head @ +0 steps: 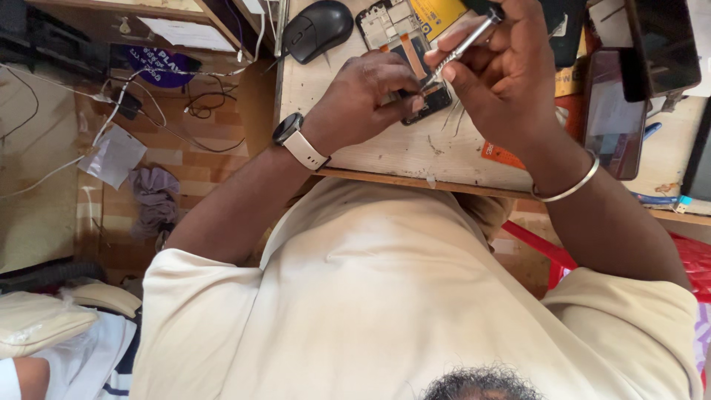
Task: The person uses a screwdriver to remove screws from a disassembled smartphone, then uses tweezers to lift and disconnect internal components. The person continues to remove screws and adjust parts inside the phone while holding it steady with the other hand.
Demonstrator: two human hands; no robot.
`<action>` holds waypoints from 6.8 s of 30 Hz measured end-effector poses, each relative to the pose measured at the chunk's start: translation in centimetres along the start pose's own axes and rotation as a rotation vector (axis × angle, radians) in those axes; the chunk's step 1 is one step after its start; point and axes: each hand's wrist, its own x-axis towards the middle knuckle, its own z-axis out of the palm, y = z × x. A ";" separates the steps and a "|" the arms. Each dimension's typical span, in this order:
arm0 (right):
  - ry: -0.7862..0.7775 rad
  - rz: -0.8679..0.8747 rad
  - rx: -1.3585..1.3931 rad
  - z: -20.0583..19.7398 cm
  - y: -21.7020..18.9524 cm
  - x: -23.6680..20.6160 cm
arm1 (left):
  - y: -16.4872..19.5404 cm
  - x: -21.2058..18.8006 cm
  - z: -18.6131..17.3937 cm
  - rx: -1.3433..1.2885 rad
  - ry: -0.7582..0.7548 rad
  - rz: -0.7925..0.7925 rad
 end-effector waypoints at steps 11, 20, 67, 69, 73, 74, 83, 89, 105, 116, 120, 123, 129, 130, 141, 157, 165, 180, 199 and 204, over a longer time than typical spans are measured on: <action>-0.013 0.067 -0.526 -2.0 -0.5 0.3 | 0.8 -0.2 -1.8 -0.014 0.067 -0.083; -0.355 0.049 -0.704 -1.5 -0.1 0.4 | 0.7 -1.1 -2.9 0.254 0.045 0.057; -0.075 -0.040 -0.670 -3.6 -1.2 0.1 | 0.9 -1.2 -2.8 0.269 0.052 0.104; -0.086 0.090 -0.623 -2.3 -0.9 0.4 | 1.1 -1.2 -2.8 0.237 0.066 0.128; -0.121 0.190 -0.500 0.2 -0.6 0.2 | 1.8 -0.6 -2.3 0.141 0.045 0.210; -0.117 0.166 -0.503 0.6 -0.6 0.2 | 2.0 -0.6 -2.2 0.111 0.041 0.218; -0.149 0.456 -0.245 0.9 -0.3 0.3 | 2.9 -0.6 -1.6 0.034 0.085 0.198; -0.051 0.327 -0.380 -0.3 -0.2 0.0 | 2.1 -0.7 -1.6 0.164 0.175 0.139; -0.224 0.163 -0.814 -2.0 0.5 -0.3 | 0.9 -1.1 -2.1 0.330 0.237 -0.003; -0.269 0.025 -0.869 -2.3 1.1 -0.9 | 0.4 -1.8 -1.6 0.416 0.122 -0.109; -0.283 0.053 -0.935 -2.3 0.7 -1.1 | 0.3 -2.1 -0.5 0.510 0.047 -0.117; -0.290 0.074 -0.951 -2.2 0.4 -1.1 | 0.1 -2.0 0.4 0.610 -0.014 -0.163; -0.283 0.071 -0.882 -2.0 0.1 -0.9 | 0.3 -1.8 0.9 0.669 -0.050 -0.226; -0.294 0.059 -0.893 -2.0 0.1 -0.9 | 0.4 -1.8 0.9 0.672 -0.065 -0.260; -0.308 0.130 -0.789 -1.8 0.1 -0.2 | 0.2 -0.9 1.1 0.693 -0.049 -0.269; -0.223 0.354 -0.490 -2.0 -1.5 0.4 | 2.0 -1.2 0.0 0.486 0.238 -0.106; -0.115 0.552 -0.095 -2.5 0.1 0.2 | 2.7 -0.3 -1.3 0.411 0.344 0.113; 0.164 -0.087 -0.603 0.1 0.0 0.1 | 1.3 -0.1 -0.9 -0.694 0.170 -0.351; 0.079 -0.134 -0.858 1.4 0.3 0.8 | 2.3 -0.2 -0.6 -0.421 0.184 -0.332; 0.024 -0.075 -0.779 0.7 0.2 1.5 | 2.5 0.7 -0.7 -0.462 0.164 -0.321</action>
